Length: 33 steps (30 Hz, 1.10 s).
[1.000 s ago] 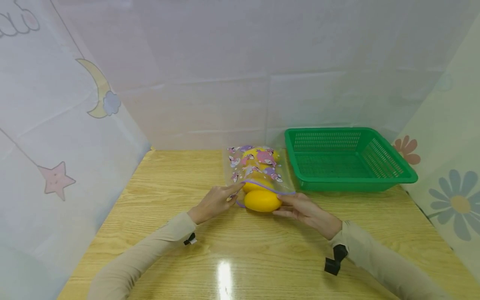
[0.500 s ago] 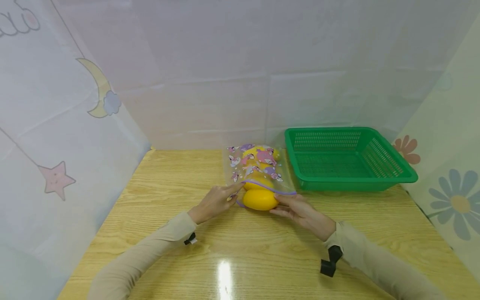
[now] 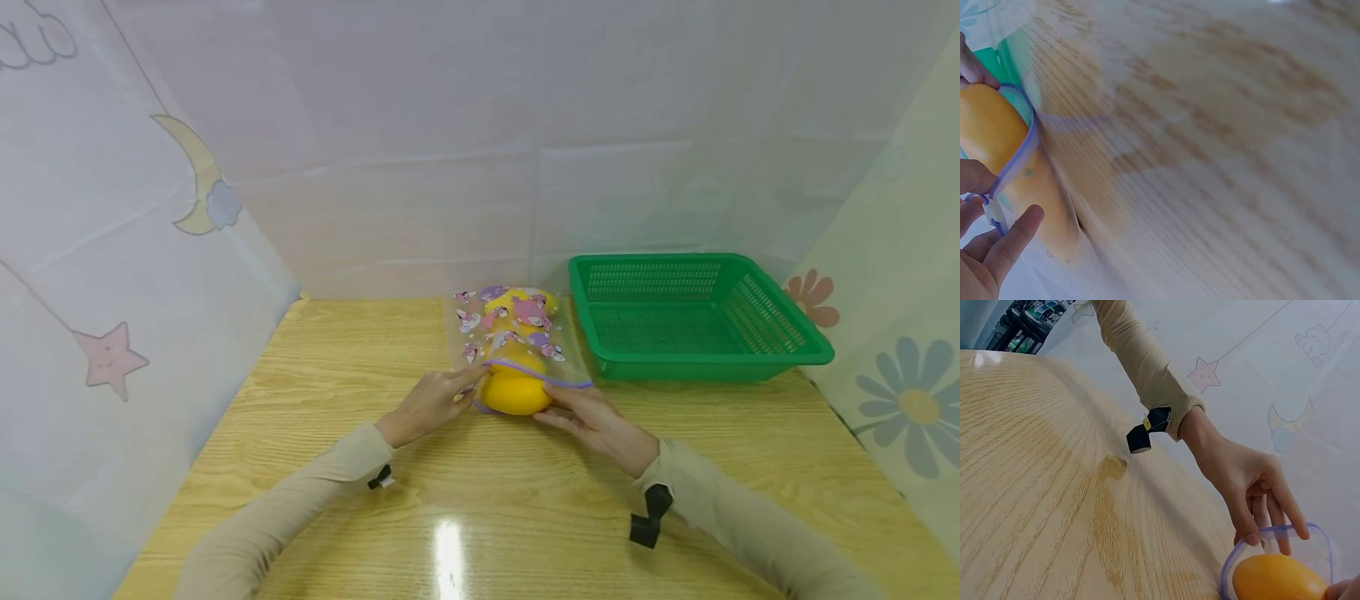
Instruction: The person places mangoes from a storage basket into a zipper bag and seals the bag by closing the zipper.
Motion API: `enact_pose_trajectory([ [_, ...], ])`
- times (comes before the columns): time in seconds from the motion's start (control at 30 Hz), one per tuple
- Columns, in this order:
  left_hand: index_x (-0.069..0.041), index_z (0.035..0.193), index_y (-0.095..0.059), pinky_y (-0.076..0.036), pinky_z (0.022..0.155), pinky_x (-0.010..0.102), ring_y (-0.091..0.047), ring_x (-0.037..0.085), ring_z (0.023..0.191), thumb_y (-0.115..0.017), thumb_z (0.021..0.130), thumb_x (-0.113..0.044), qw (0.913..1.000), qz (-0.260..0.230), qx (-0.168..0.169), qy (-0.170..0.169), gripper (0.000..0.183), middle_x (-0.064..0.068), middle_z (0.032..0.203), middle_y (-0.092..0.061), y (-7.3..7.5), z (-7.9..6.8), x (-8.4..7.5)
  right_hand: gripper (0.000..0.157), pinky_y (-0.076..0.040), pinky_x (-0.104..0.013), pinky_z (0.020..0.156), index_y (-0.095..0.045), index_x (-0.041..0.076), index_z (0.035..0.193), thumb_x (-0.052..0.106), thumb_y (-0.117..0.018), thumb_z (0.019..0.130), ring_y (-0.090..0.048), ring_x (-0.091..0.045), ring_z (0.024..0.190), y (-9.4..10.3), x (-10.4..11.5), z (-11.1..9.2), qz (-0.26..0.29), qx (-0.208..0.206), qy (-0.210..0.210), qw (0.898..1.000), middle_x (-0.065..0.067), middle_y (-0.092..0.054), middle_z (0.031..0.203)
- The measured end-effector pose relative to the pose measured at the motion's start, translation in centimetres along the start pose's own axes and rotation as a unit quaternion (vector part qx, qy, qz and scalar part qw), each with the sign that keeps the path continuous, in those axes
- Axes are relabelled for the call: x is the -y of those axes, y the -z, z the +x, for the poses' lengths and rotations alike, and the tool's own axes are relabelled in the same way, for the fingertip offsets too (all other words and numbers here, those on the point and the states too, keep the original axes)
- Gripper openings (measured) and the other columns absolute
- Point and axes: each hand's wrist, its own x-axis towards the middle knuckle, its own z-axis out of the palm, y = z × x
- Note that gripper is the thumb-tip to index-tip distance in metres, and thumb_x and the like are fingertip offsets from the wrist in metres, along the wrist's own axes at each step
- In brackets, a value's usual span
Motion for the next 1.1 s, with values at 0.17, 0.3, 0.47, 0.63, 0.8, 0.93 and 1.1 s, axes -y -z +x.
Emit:
enact_pose_trajectory([
  [0.17, 0.003, 0.133, -0.058, -0.029, 0.040, 0.011, -0.020, -0.004, 0.041, -0.073, 0.084, 0.006, 0.9999, -0.011, 0.002, 0.001, 0.052, 0.018, 0.113, -0.070, 0.04, -0.04, -0.01, 0.022, -0.047, -0.047, 0.096, -0.059, -0.008, 0.119, -0.005, -0.055, 0.098, -0.046, -0.042, 0.127, -0.19, -0.20, 0.29, 0.020, -0.012, -0.002, 1.000, -0.024, -0.059, 0.115],
  [0.3, 0.002, 0.134, -0.057, -0.027, 0.040, 0.011, -0.019, -0.004, 0.042, -0.074, 0.083, 0.007, 0.9998, -0.019, -0.004, -0.005, 0.053, 0.018, 0.110, -0.071, 0.02, -0.11, 0.02, 0.031, -0.045, -0.047, 0.098, -0.055, -0.010, 0.128, -0.004, -0.055, 0.098, -0.042, -0.043, 0.130, -0.34, -0.37, 0.54, 0.030, -0.014, -0.002, 0.999, -0.030, -0.053, 0.125],
  [0.47, 0.004, 0.133, -0.056, -0.024, 0.039, 0.011, -0.017, -0.005, 0.043, -0.074, 0.082, 0.008, 0.9997, -0.014, -0.010, -0.017, 0.054, 0.019, 0.111, -0.071, -0.08, -0.22, 0.06, 0.042, -0.043, -0.048, 0.100, -0.041, -0.014, 0.140, -0.003, -0.051, 0.100, -0.035, -0.044, 0.135, -0.55, -0.64, 0.79, 0.023, -0.009, -0.002, 1.000, -0.033, -0.039, 0.139],
  [0.63, 0.001, 0.133, -0.058, -0.026, 0.039, 0.011, -0.019, -0.005, 0.042, -0.074, 0.083, 0.007, 0.9999, -0.007, -0.005, -0.007, 0.053, 0.017, 0.108, -0.072, -0.20, -0.26, 0.06, 0.031, -0.045, -0.047, 0.099, -0.052, -0.013, 0.129, -0.003, -0.053, 0.100, -0.051, -0.038, 0.122, -0.62, -0.85, 0.84, 0.015, -0.026, -0.001, 1.000, -0.027, -0.050, 0.125],
  [0.8, 0.000, 0.133, -0.059, -0.027, 0.039, 0.011, -0.019, -0.003, 0.041, -0.074, 0.083, 0.006, 1.0000, -0.005, -0.003, -0.003, 0.052, 0.016, 0.111, -0.072, -0.25, -0.30, 0.08, 0.032, -0.046, -0.044, 0.099, -0.050, -0.015, 0.130, -0.003, -0.052, 0.100, -0.059, -0.028, 0.106, -0.68, -0.88, 0.55, -0.007, -0.009, 0.008, 1.000, -0.021, -0.053, 0.118],
  [0.93, 0.000, 0.132, -0.059, -0.025, 0.039, 0.011, -0.018, -0.004, 0.042, -0.075, 0.083, 0.006, 1.0000, 0.000, -0.006, -0.006, 0.053, 0.016, 0.112, -0.071, -0.24, -0.31, 0.11, 0.032, -0.048, -0.041, 0.098, -0.050, -0.015, 0.129, -0.002, -0.053, 0.100, -0.060, -0.023, 0.100, -0.76, -0.83, 0.24, -0.023, 0.002, 0.012, 1.000, -0.018, -0.055, 0.114],
  [1.1, 0.001, 0.132, -0.059, -0.025, 0.039, 0.011, -0.018, -0.004, 0.042, -0.075, 0.082, 0.006, 0.9999, -0.002, -0.009, -0.010, 0.053, 0.016, 0.108, -0.072, -0.16, -0.29, 0.07, 0.022, -0.050, -0.037, 0.096, -0.055, -0.012, 0.119, -0.002, -0.053, 0.100, -0.061, -0.021, 0.094, -0.77, -0.64, -0.11, -0.029, -0.001, 0.011, 1.000, -0.014, -0.057, 0.109],
])
